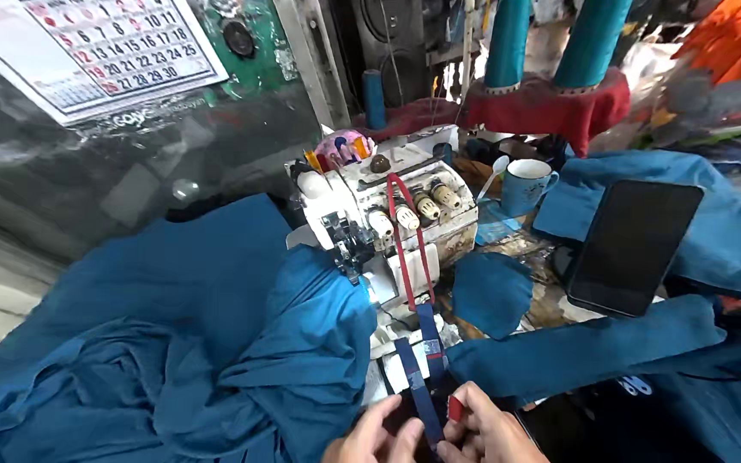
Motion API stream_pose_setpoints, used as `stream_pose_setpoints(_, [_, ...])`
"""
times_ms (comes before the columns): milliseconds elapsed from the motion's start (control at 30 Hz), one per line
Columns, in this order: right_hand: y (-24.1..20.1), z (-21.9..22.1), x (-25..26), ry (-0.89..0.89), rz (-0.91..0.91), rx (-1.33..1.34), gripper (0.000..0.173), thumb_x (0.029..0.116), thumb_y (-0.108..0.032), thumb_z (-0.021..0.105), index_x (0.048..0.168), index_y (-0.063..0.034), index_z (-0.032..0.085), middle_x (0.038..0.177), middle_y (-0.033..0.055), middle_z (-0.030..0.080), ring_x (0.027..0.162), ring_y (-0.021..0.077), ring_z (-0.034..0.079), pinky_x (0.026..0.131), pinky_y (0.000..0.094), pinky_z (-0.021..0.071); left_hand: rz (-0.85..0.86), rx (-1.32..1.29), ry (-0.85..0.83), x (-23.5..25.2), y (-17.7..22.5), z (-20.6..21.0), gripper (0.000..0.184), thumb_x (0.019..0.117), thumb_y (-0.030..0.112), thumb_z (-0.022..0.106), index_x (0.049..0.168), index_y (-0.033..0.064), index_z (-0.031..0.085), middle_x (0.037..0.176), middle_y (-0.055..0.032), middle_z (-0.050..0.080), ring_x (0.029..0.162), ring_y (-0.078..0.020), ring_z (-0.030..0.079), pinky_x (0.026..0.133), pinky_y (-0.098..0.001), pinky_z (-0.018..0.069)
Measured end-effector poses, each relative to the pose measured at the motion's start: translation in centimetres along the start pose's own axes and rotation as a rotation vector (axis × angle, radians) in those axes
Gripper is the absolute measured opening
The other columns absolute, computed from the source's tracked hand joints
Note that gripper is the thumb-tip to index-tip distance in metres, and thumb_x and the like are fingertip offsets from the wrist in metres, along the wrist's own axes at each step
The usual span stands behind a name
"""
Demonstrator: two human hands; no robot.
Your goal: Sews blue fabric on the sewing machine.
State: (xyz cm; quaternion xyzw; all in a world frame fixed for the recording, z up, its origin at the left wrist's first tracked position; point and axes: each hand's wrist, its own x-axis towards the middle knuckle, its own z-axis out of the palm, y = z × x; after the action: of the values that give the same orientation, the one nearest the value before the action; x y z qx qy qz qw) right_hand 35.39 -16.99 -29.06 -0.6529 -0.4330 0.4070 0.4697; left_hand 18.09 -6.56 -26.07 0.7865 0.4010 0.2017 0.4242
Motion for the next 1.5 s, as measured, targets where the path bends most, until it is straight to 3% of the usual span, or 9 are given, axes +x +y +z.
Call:
stream_pose_setpoints(133, [0.2,-0.2,-0.4,-0.008,0.022,-0.014,0.034,0.092,-0.012,0.074,0.117,-0.011,0.052,0.095,0.0009,0.073,0.065,0.016,0.072,0.056,0.0366,0.0648,0.313,0.479,0.174,3.1,0.8,-0.6,0.022,0.1008,0.032,0.062,0.111,0.0211,0.078,0.091,0.0061,0.071,0.072,-0.0049,0.067,0.06,-0.0277,0.0581])
stream_pose_setpoints(233, [0.4,-0.5,-0.4,-0.04,0.033,-0.064,0.033,0.0926,-0.015,0.074,0.118,-0.0124,0.053,0.093,-0.0007,0.073,0.066,0.0152,0.072,0.058,0.0367,0.0649,0.317,0.716,0.149,5.4,0.1,0.7,0.029,0.0983,0.042,0.061,0.117,0.0266,0.078,0.094,0.0042,0.068,0.068,-0.0091,0.066,0.054,-0.0321,0.056])
stream_pose_setpoints(333, [0.3,-0.9,-0.7,-0.012,0.014,-0.115,0.03,0.0948,-0.019,0.072,0.119,-0.0134,0.054,0.1,-0.0017,0.074,0.069,0.0139,0.073,0.06,0.0361,0.065,0.378,0.748,0.164,5.7,-0.3,1.0,0.025,0.0992,0.042,0.061,0.107,0.0281,0.08,0.09,0.0052,0.067,0.067,-0.0086,0.065,0.051,-0.0304,0.0535])
stream_pose_setpoints(467, [-1.5,-1.3,-0.7,0.177,-0.244,-0.186,0.027,0.0947,-0.015,0.071,0.119,-0.0072,0.064,0.125,0.0048,0.067,0.094,0.0112,0.071,0.074,0.0302,0.0644,0.421,0.537,0.189,4.9,-0.3,0.1,0.018,0.099,0.036,0.064,0.098,0.0263,0.079,0.089,0.0075,0.067,0.07,-0.0031,0.063,0.053,-0.0242,0.0526])
stream_pose_setpoints(567, [-2.6,-1.5,1.4,0.196,-0.448,-0.097,0.028,0.0963,-0.015,0.069,0.121,-0.0029,0.062,0.134,0.0099,0.064,0.118,0.0184,0.066,0.097,0.0371,0.0599,0.359,0.096,0.146,3.5,1.1,-1.5,0.01,0.0953,0.024,0.073,0.098,0.0174,0.08,0.09,0.005,0.069,0.076,-0.0044,0.065,0.062,-0.0206,0.0574])
stream_pose_setpoints(733, [-4.1,-1.2,3.2,0.001,-0.415,0.169,0.023,0.0953,-0.011,0.072,0.111,-0.0064,0.055,0.096,0.0047,0.073,0.082,0.0202,0.074,0.073,0.0383,0.0663,0.307,-0.168,0.026,1.6,2.3,-4.2,0.014,0.0962,0.019,0.073,0.104,0.0081,0.078,0.098,-0.0044,0.071,0.081,-0.0136,0.068,0.064,-0.0265,0.0598])
stream_pose_setpoints(933, [-5.3,-1.4,2.5,-0.035,-0.471,0.005,0.027,0.0939,-0.012,0.074,0.115,-0.0084,0.057,0.099,0.0013,0.074,0.089,0.0159,0.074,0.081,0.035,0.0655,0.304,-0.236,-0.038,1.5,1.3,-4.6,0.012,0.0963,0.018,0.073,0.102,0.0076,0.077,0.094,-0.002,0.074,0.079,-0.0135,0.071,0.068,-0.0289,0.0633])
stream_pose_setpoints(1067, [-6.3,-1.5,1.1,-0.029,-0.421,-0.046,0.032,0.0945,-0.015,0.073,0.12,-0.0063,0.056,0.105,0.0039,0.071,0.094,0.0154,0.072,0.082,0.0337,0.0622,0.33,-0.353,0.015,0.7,1.5,-4.8,0.015,0.0971,0.013,0.071,0.103,0.0005,0.075,0.093,-0.0079,0.075,0.072,-0.0127,0.07,0.06,-0.0265,0.0599])
stream_pose_setpoints(1500, [-6.5,-1.1,1.4,0.023,-0.423,0.061,0.025,0.0952,-0.015,0.071,0.115,-0.0052,0.059,0.103,0.0047,0.071,0.093,0.0167,0.071,0.082,0.0349,0.0623,0.245,-0.465,0.016,1.0,2.4,-4.4,0.014,0.0966,0.01,0.07,0.1,-0.0026,0.075,0.082,-0.0079,0.073,0.061,-0.0114,0.064,0.054,-0.0243,0.0555])
